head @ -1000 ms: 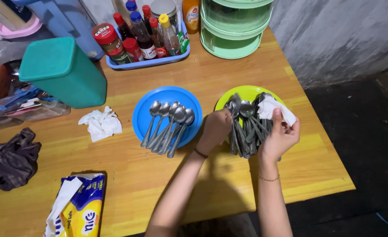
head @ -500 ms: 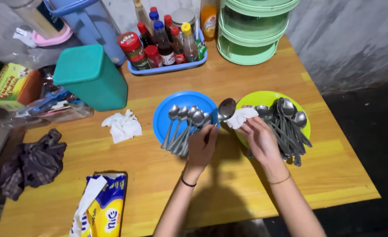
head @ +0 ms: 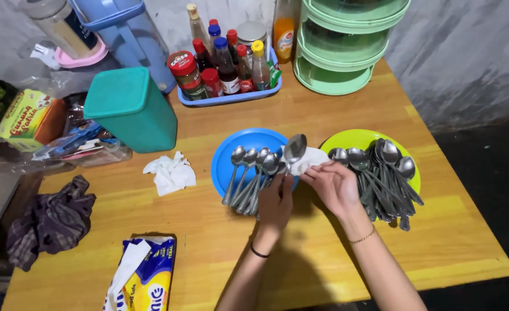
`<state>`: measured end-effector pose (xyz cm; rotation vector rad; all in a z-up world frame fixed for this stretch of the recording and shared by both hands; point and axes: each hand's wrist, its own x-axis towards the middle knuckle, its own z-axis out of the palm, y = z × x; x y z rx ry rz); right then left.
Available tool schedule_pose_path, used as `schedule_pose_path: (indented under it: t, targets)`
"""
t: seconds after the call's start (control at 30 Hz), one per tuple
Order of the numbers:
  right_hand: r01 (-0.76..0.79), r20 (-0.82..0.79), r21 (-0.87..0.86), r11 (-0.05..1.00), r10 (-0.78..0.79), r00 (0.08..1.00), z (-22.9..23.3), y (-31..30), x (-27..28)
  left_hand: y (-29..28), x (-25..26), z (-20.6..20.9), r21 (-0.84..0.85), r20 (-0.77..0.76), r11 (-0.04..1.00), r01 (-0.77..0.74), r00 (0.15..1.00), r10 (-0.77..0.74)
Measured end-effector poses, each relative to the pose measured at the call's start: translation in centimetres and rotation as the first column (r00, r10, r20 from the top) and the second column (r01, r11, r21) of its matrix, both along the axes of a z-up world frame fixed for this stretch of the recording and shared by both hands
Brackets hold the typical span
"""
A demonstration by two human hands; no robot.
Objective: Wiping metal spoons with a tissue and moving them from a blue plate to a yellow plate
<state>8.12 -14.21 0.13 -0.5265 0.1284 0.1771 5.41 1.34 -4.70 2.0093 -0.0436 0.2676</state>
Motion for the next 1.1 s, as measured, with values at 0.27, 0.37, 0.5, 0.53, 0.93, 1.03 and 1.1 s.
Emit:
schedule_pose_path:
  t: [0.27, 0.37, 0.5, 0.53, 0.93, 1.03, 1.1]
  targets:
    - [0.319, 0.198, -0.369, 0.873, -0.262, 0.945, 0.7, 1.2, -0.8, -2.3, -2.2, 1.5, 0.083, -0.062, 0.976, 0.200, 0.979, -0.195]
    - [0.383, 0.234, -0.456, 0.803, -0.307, 0.922, -1.1, 2.6, -1.2, -2.9, -1.7, 0.2, 0.032, -0.029, 0.981, 0.190, 0.982, -0.189]
    - [0.403, 0.267, -0.572, 0.714, -0.302, 0.915, -2.2, 2.2, -1.0, -2.6, -1.7, 1.7, -0.041, 0.014, 0.980, 0.197, 0.980, -0.197]
    - [0.406, 0.266, -0.573, 0.712, -0.307, 0.914, -0.6, 2.0, -1.3, -2.6, -1.6, 1.0, -0.041, 0.012, 0.978, 0.202, 0.979, -0.202]
    - [0.531, 0.454, -0.815, 0.233, -0.313, 0.834, 0.0, 2.6, -1.5, -2.3, -1.3, -0.2, -0.120, 0.052, 0.959, 0.256, 0.967, -0.251]
    - [0.470, 0.337, -0.836, 0.283, -0.413, 0.846, -4.3, -0.6, 0.2, -2.2, -1.1, -0.3, -0.081, 0.015, 0.942, 0.327, 0.945, -0.327]
    - [0.550, 0.322, -0.745, 0.377, -0.520, 0.791, -8.4, -2.5, 1.3, -2.8, -0.9, -1.2, -0.082, 0.027, 0.936, 0.343, 0.939, -0.342]
